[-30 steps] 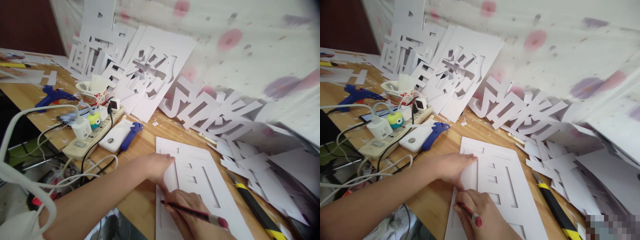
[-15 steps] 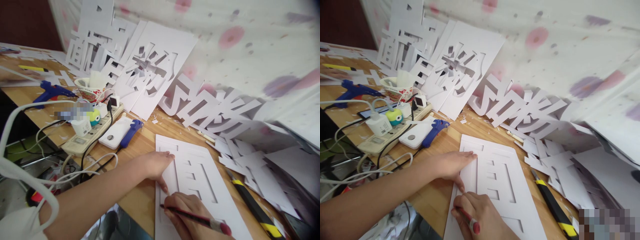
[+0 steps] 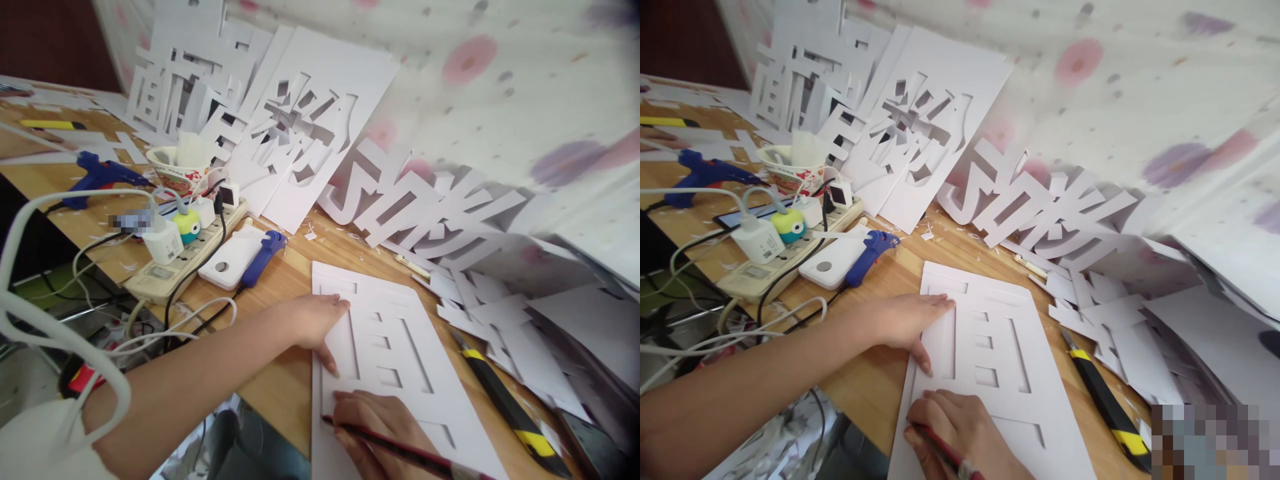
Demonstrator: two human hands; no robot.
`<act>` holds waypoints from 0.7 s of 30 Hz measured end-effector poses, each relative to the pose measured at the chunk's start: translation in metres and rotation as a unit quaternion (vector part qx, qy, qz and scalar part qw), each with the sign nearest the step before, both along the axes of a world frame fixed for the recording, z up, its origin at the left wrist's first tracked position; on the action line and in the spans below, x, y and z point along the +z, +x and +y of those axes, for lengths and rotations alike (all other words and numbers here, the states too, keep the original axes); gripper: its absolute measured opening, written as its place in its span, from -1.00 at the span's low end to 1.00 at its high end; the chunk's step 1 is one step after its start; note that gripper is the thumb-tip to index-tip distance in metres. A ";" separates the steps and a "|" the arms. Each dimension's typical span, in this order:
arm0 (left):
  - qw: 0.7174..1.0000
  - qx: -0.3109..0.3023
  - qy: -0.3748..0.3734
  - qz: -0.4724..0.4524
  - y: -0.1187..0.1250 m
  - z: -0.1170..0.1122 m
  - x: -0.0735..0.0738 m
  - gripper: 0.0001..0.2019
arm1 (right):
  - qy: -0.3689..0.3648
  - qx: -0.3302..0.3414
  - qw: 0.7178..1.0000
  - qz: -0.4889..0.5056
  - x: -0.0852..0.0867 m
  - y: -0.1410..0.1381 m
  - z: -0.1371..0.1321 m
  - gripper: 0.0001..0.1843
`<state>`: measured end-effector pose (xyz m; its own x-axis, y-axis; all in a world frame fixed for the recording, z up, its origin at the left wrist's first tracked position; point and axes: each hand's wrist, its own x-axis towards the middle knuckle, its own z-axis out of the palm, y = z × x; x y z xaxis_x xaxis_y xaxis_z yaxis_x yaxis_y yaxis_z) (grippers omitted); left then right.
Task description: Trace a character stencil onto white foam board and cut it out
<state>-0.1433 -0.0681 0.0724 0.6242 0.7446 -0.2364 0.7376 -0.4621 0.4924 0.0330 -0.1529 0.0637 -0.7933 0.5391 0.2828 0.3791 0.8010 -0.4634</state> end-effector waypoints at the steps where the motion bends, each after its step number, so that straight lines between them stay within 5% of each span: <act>1: 1.000 0.001 0.000 -0.001 0.000 0.000 0.000 0.09 | 0.006 0.001 1.000 0.004 0.000 0.000 0.000 -0.78; 15: 1.000 -0.001 -0.001 0.008 0.000 0.000 0.001 0.08 | 0.027 -0.002 0.999 -0.044 0.013 0.003 -0.004 -0.77; 21: 1.000 -0.001 -0.003 0.005 0.001 -0.001 0.002 0.09 | 0.037 -0.072 0.993 -0.088 0.024 0.000 -0.013 -0.79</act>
